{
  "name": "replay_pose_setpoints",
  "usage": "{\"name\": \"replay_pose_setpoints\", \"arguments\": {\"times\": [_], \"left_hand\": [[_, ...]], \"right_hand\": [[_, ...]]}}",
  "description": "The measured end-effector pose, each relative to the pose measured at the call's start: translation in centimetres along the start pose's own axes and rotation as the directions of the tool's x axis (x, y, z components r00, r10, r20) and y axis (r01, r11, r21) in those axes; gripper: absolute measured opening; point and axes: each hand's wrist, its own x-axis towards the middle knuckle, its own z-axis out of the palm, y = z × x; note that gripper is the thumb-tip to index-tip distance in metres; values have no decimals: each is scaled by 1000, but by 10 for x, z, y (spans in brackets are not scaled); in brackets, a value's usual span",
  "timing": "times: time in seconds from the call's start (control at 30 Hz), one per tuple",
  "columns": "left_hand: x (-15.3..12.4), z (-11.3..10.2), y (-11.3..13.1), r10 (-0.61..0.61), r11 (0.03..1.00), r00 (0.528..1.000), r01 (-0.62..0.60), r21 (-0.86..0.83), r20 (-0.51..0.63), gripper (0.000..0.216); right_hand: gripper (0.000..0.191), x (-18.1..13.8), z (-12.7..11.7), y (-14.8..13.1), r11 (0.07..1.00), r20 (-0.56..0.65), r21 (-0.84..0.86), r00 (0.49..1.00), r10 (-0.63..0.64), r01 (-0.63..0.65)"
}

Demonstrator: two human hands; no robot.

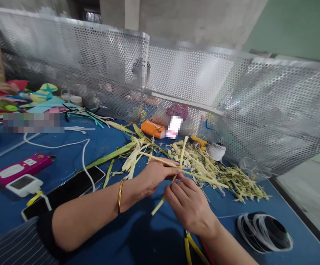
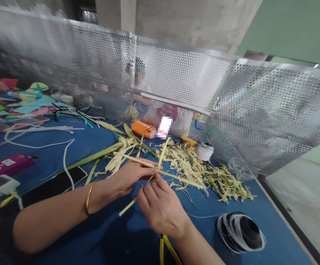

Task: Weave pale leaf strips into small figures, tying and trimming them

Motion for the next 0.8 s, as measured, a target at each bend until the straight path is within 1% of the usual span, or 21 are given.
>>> {"name": "replay_pose_setpoints", "arguments": {"times": [0.07, 0.1, 0.13, 0.17, 0.2, 0.27, 0.3, 0.33, 0.37, 0.43, 0.5, 0.57, 0.63, 0.7, 0.8], "left_hand": [[4, -3, 3, -7, 1000, 1000, 7, -10, 11, 12], [6, -5, 4, 3, 1000, 1000, -2, -17, 25, 12], [7, -7, 6, 17, 1000, 999, -17, -22, 42, 11], [9, -9, 7, 30, 999, 998, -29, -21, 60, 9], [9, -10, 9, 36, 999, 997, -35, -16, 74, 8], [10, -11, 11, 25, 1000, 996, -24, -8, 87, 4], [10, -11, 11, 13, 1000, 996, -13, -8, 84, 3], [10, -11, 11, 0, 1000, 997, 0, -9, 79, 4], [9, -11, 11, -13, 1000, 997, 14, -14, 74, 6], [10, -10, 9, -35, 999, 997, 37, -28, 71, 13], [11, -10, 7, -46, 998, 995, 48, -27, 86, 17], [11, -9, 6, -43, 999, 994, 44, -7, 99, 15], [11, -9, 5, -24, 999, 996, 21, 36, 88, 9], [9, -8, 4, 14, 994, 999, -20, 111, 52, 3], [8, -7, 2, 82, 968, 996, -76, 239, -15, 2]], "right_hand": [[28, 1, -5, 4, 1000, 42, 10, 999, -30, 30], [28, 1, -8, 7, 999, 48, 12, 998, -39, 39], [29, 1, -12, 10, 1000, 35, -2, 999, -22, 22], [31, 1, -15, 14, 999, 6, -41, 1000, 30, -30], [30, 0, -18, 19, 988, -31, -101, 993, 115, -118], [24, -2, -22, 28, 917, -84, -231, 945, 316, -326], [20, -3, -22, 32, 875, -76, -274, 916, 393, -398], [16, -3, -22, 34, 852, -43, -292, 896, 442, -435], [16, -4, -21, 36, 851, 2, -278, 886, 464, -446], [23, -4, -17, 36, 872, 75, -186, 879, 471, -452], [25, -3, -12, 32, 874, 102, -80, 868, 486, -480], [24, -3, -8, 27, 857, 120, -16, 850, 513, -515], [25, -4, -5, 23, 838, 137, 8, 830, 540, -546], [29, -5, -3, 20, 826, 142, 0, 817, 558, -564], [30, -5, 0, 15, 830, 128, -2, 823, 553, -557]]}}
